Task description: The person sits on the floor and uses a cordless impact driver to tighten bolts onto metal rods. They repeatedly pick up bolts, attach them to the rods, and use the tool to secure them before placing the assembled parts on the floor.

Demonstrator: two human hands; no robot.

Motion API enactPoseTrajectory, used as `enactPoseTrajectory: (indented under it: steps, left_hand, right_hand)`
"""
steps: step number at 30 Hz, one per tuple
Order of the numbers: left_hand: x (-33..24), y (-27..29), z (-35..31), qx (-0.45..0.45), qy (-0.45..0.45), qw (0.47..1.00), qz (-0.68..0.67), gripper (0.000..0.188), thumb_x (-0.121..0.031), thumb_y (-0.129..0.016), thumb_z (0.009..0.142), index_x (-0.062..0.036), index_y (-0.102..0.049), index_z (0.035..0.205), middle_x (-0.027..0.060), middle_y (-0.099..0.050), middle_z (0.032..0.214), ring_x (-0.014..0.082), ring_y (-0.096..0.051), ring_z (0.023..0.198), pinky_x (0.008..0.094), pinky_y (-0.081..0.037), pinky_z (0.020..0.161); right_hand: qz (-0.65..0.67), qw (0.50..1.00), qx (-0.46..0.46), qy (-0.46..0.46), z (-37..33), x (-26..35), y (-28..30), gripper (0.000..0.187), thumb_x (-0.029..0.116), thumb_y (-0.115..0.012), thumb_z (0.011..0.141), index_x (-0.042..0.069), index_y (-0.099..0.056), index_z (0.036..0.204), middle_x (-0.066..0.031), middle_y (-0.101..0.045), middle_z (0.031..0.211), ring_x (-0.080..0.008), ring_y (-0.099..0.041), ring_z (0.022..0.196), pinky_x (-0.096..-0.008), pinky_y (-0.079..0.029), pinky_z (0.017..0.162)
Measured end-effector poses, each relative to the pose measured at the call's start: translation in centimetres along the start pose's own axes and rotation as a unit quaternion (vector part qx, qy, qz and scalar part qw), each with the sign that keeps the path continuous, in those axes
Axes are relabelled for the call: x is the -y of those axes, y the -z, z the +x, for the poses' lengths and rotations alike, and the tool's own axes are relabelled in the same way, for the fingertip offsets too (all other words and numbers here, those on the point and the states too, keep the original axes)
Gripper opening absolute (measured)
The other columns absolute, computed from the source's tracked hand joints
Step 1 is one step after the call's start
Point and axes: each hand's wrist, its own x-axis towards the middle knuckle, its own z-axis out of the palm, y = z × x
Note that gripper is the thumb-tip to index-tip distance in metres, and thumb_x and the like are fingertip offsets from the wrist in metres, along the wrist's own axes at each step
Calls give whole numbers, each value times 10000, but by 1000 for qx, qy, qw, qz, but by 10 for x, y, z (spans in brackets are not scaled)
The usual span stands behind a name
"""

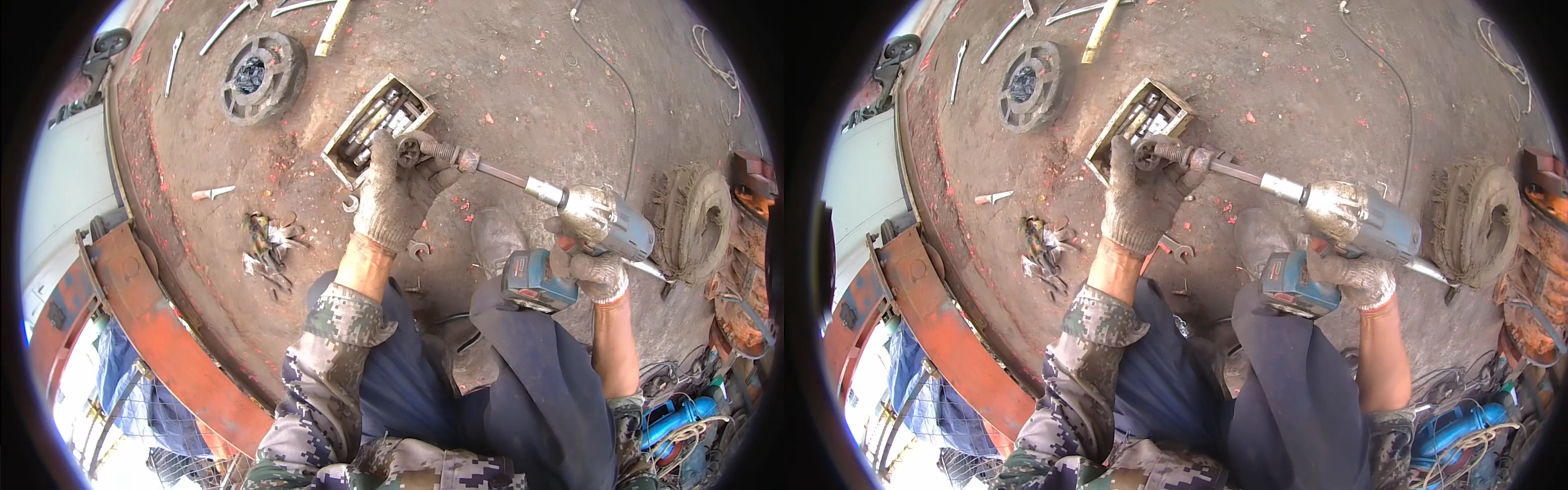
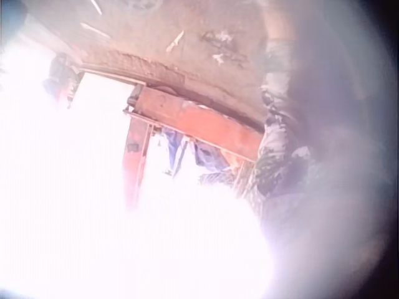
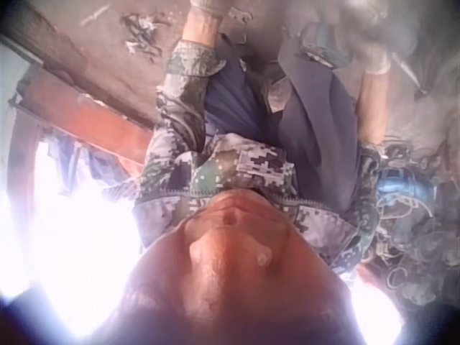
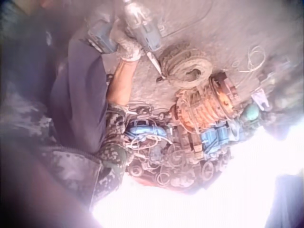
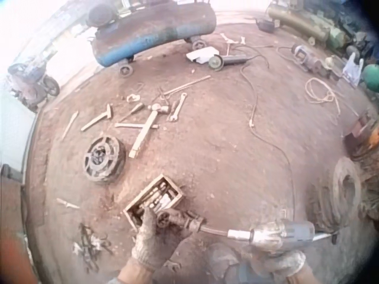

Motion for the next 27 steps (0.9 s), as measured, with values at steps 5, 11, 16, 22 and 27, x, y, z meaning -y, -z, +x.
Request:
enactPoseTrajectory:
  steps: [5,11,16,22,27]
  left_hand:
    - [-3,-4,0,19,7,998,-51,468,-479,-546,1075,-28,-671,1058,177,-704,1131,348,-693,1070,572,-538,1057]
    - [-7,-17,1,0,8,991,-136,333,-361,-570,1062,-45,-666,1018,147,-690,983,367,-692,989,631,-518,1053]
    - [0,-32,6,-49,-16,985,-162,395,-439,-565,1082,-72,-625,948,97,-629,883,333,-679,927,533,-600,871]
    - [5,-39,14,-67,-82,978,-181,341,-389,-575,1089,-71,-604,970,78,-614,848,240,-632,781,405,-582,697]
    - [1,-54,16,-128,-100,975,-155,286,-347,-619,1074,-90,-608,949,35,-580,778,185,-581,740,336,-487,606]
  right_hand:
    - [-147,989,-14,1,-2,5,-5,713,141,-903,739,-18,-635,1380,-87,-743,1110,-147,-628,742,-311,-485,629]
    - [-249,962,56,98,-1,-3,3,445,95,-690,968,36,-615,1404,-40,-708,1211,-147,-668,1041,-305,-544,918]
    - [10,997,65,33,-8,-28,18,541,92,-690,987,45,-520,1498,-75,-638,1420,-190,-613,1280,-346,-504,1110]
    - [145,987,71,7,-18,-18,-4,551,89,-703,979,49,-523,1498,-79,-632,1435,-196,-609,1292,-353,-504,1117]
    - [220,971,81,-43,-25,-4,-22,552,89,-709,972,49,-529,1493,-80,-630,1433,-197,-609,1288,-356,-507,1111]
